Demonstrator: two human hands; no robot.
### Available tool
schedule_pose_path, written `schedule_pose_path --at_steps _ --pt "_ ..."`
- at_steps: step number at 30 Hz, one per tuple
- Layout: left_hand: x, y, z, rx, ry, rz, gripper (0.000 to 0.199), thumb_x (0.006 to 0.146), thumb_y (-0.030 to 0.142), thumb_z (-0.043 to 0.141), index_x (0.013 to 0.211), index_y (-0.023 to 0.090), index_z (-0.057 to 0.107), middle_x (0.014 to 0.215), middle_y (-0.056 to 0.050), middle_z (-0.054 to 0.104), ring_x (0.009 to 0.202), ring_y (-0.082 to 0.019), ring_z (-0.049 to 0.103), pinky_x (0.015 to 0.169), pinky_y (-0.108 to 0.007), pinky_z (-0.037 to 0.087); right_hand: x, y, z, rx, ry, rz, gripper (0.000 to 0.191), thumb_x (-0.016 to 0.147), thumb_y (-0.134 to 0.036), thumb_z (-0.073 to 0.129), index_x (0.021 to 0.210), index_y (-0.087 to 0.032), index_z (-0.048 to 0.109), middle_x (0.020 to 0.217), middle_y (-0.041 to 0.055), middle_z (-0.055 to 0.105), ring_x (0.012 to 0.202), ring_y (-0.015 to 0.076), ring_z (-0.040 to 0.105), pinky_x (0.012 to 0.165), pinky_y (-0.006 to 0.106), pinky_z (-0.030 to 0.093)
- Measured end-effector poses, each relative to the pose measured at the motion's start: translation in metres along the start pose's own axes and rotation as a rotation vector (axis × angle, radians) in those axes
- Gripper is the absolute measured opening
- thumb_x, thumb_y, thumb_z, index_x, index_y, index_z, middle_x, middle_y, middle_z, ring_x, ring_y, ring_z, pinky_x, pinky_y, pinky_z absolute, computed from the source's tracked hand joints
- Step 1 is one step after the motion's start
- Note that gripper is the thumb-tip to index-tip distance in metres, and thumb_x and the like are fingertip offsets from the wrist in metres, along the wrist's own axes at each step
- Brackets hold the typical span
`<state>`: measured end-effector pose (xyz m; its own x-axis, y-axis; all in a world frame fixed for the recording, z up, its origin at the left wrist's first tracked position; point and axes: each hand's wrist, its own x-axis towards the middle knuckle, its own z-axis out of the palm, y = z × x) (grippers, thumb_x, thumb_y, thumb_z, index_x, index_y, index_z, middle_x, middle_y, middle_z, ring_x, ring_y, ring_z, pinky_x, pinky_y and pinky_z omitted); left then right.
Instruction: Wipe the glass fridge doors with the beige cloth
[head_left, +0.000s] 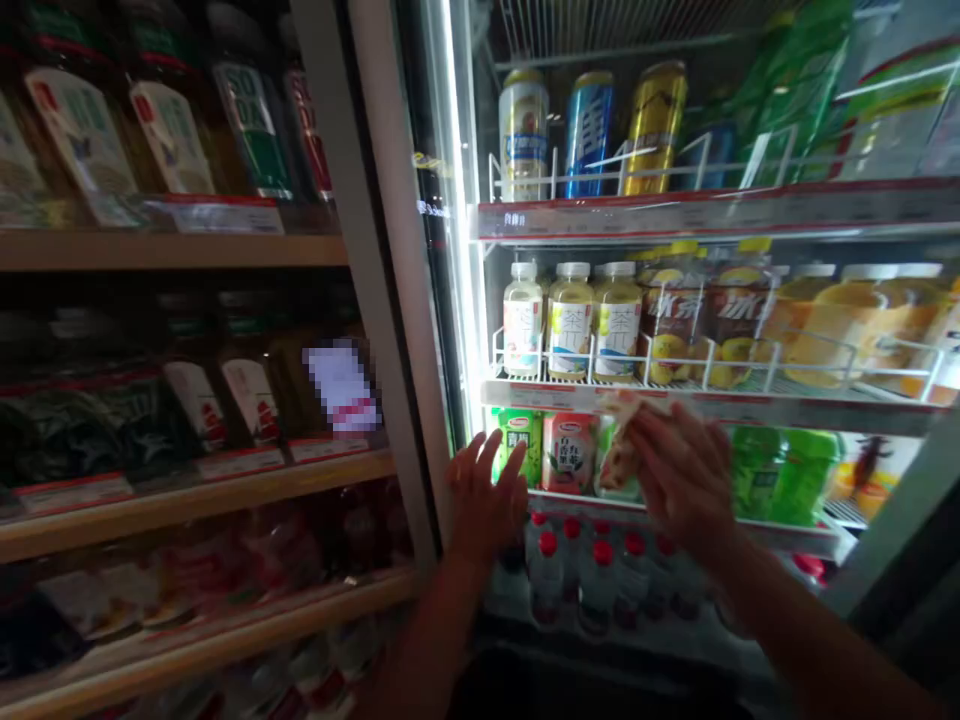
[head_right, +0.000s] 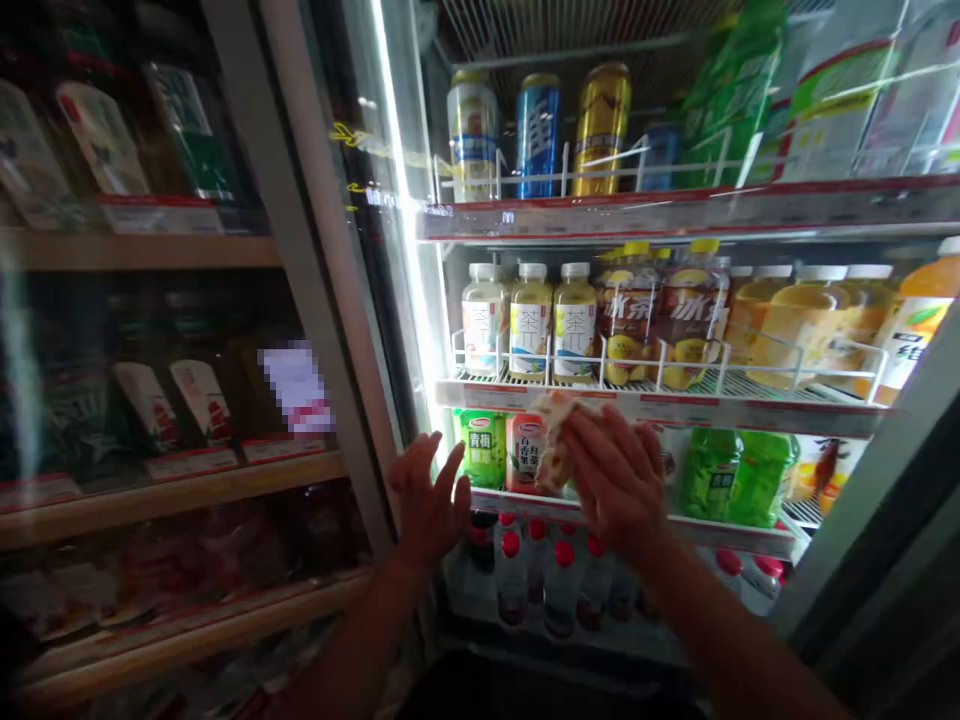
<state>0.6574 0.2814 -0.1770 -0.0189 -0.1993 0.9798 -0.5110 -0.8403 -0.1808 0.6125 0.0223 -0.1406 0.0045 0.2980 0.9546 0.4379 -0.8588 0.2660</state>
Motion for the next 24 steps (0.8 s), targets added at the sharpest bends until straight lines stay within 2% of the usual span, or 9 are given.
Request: schedule_pose_path --at_steps 3,7,9,13,15,17,21,22,24 --pt "0.03 -0.001 0.005 0.02 -0.029 -0.032 0.066 0.101 0.02 0.049 0.163 0.026 0.026 0.164 -0.012 0.033 0.155 -0.029 0.023 0.126 -0.049 0.017 0.008 -0.001 0.002 -0.036 0.067 0.055 0.056 0.095 -0.012 0.063 0.149 -0.023 0.053 0.141 0.0078 0.065 0.148 0.0274 0.043 0.126 0.047 0.028" --pt "0.028 -0.003 0.013 0.067 -0.069 -0.003 0.066 0.104 0.026 0.044 0.165 0.024 0.018 0.169 -0.009 0.021 0.158 -0.029 0.009 0.129 -0.05 0.008 -0.01 -0.017 0.004 0.094 -0.166 -0.132 0.051 0.101 -0.01 0.052 0.15 -0.02 0.051 0.138 0.0046 0.068 0.148 0.0214 0.042 0.129 0.041 0.021" --pt "0.021 -0.003 0.014 0.076 -0.071 0.007 0.067 0.104 0.028 0.044 0.165 0.024 0.016 0.169 -0.008 0.019 0.158 -0.029 0.009 0.129 -0.05 0.008 -0.006 -0.01 -0.001 0.102 -0.197 -0.174 0.051 0.101 -0.011 0.052 0.151 -0.022 0.049 0.138 0.0032 0.068 0.147 0.021 0.043 0.13 0.041 0.019" --pt "0.015 -0.004 0.014 0.085 -0.065 0.006 0.068 0.104 0.028 0.045 0.165 0.024 0.017 0.168 -0.008 0.022 0.157 -0.03 0.01 0.129 -0.051 0.009 0.03 0.022 -0.012 -0.074 0.052 0.001 0.065 0.094 -0.012 0.066 0.154 -0.03 0.046 0.147 0.004 0.061 0.147 0.0311 0.043 0.125 0.051 0.03" --pt "0.016 -0.004 0.015 0.086 -0.07 -0.001 0.068 0.103 0.027 0.047 0.165 0.024 0.018 0.167 -0.009 0.026 0.157 -0.03 0.011 0.129 -0.051 0.01 0.039 0.026 -0.012 -0.112 0.127 0.046 0.069 0.093 -0.011 0.066 0.155 -0.031 0.044 0.152 0.0049 0.055 0.146 0.0351 0.044 0.121 0.054 0.037" --pt "0.016 -0.004 0.014 0.081 -0.076 -0.003 0.068 0.102 0.026 0.048 0.165 0.024 0.021 0.165 -0.01 0.03 0.157 -0.03 0.011 0.129 -0.051 0.011 0.034 0.017 -0.009 -0.079 0.069 0.006 0.069 0.094 -0.011 0.063 0.157 -0.03 0.041 0.151 0.0049 0.056 0.146 0.0335 0.044 0.121 0.053 0.037" --pt "0.02 -0.005 0.007 0.075 -0.081 -0.003 0.063 0.1 0.025 0.054 0.16 0.024 0.036 0.16 -0.012 0.042 0.157 -0.03 0.018 0.128 -0.05 0.015 0.015 0.005 -0.012 0.022 -0.229 -0.226 0.064 0.099 -0.008 0.054 0.159 -0.025 0.037 0.144 0.0025 0.063 0.147 0.0221 0.043 0.129 0.042 0.024" --pt "0.023 -0.006 0.004 0.072 -0.074 0.001 0.061 0.099 0.024 0.056 0.158 0.024 0.04 0.158 -0.013 0.045 0.156 -0.029 0.022 0.127 -0.049 0.018 0.017 0.011 -0.016 0.009 -0.237 -0.249 0.064 0.098 -0.008 0.055 0.158 -0.025 0.037 0.144 0.0027 0.063 0.147 0.0218 0.044 0.13 0.042 0.023" --pt "0.035 -0.008 -0.002 0.07 -0.048 0.015 0.058 0.098 0.023 0.058 0.154 0.025 0.046 0.156 -0.012 0.047 0.154 -0.028 0.028 0.125 -0.047 0.022 0.032 0.034 -0.028 -0.058 -0.12 -0.207 0.068 0.096 -0.01 0.062 0.157 -0.027 0.04 0.145 0.0041 0.062 0.146 0.0261 0.045 0.128 0.048 0.027"
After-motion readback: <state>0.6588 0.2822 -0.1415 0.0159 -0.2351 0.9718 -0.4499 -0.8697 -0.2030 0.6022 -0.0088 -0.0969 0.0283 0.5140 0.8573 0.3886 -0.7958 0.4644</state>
